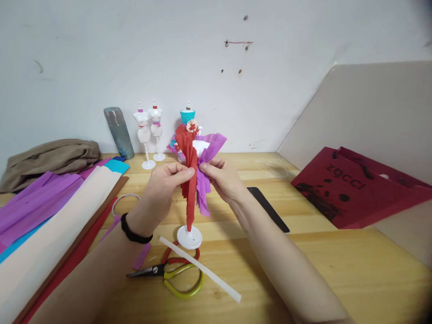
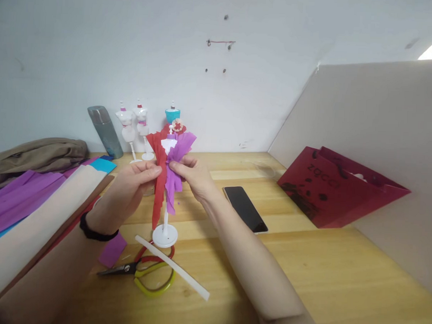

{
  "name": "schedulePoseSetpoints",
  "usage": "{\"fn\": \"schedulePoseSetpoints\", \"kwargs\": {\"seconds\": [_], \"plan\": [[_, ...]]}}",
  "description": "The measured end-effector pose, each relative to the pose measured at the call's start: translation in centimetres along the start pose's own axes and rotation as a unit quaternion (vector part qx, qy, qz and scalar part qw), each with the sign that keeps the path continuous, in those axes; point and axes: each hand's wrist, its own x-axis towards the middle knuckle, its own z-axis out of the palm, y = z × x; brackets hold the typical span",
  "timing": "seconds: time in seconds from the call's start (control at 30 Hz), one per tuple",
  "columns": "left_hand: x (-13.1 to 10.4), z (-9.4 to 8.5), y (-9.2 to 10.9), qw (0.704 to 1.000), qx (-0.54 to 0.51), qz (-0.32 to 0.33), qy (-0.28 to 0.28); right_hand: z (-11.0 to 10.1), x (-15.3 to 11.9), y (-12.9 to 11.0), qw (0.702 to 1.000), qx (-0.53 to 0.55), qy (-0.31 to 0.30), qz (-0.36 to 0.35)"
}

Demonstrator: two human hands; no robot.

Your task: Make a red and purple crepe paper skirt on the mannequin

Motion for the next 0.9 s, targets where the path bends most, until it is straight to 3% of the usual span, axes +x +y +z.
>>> {"fn": "schedulePoseSetpoints", "kwargs": {"seconds": [0.37, 0.7, 0.9], "plan": [[-0.3, 0.7, -0.3, 0.998, -0.030, -0.033, 0.035, 0.6, 0.0, 0.5, 1.000, -0.012, 0.012, -0.001], [-0.1, 1.3, -1.3, 0.993, 0.011, 0.037, 0.116, 0.8, -0.1, 0.2, 1.000, -0.015, 0.025, -0.007], [0.5, 1.2, -2.4, 0.980, 0.045, 0.113, 0.157, 0.9, -0.2, 0.3, 1.000, -0.002, 0.020, 0.006]]}}
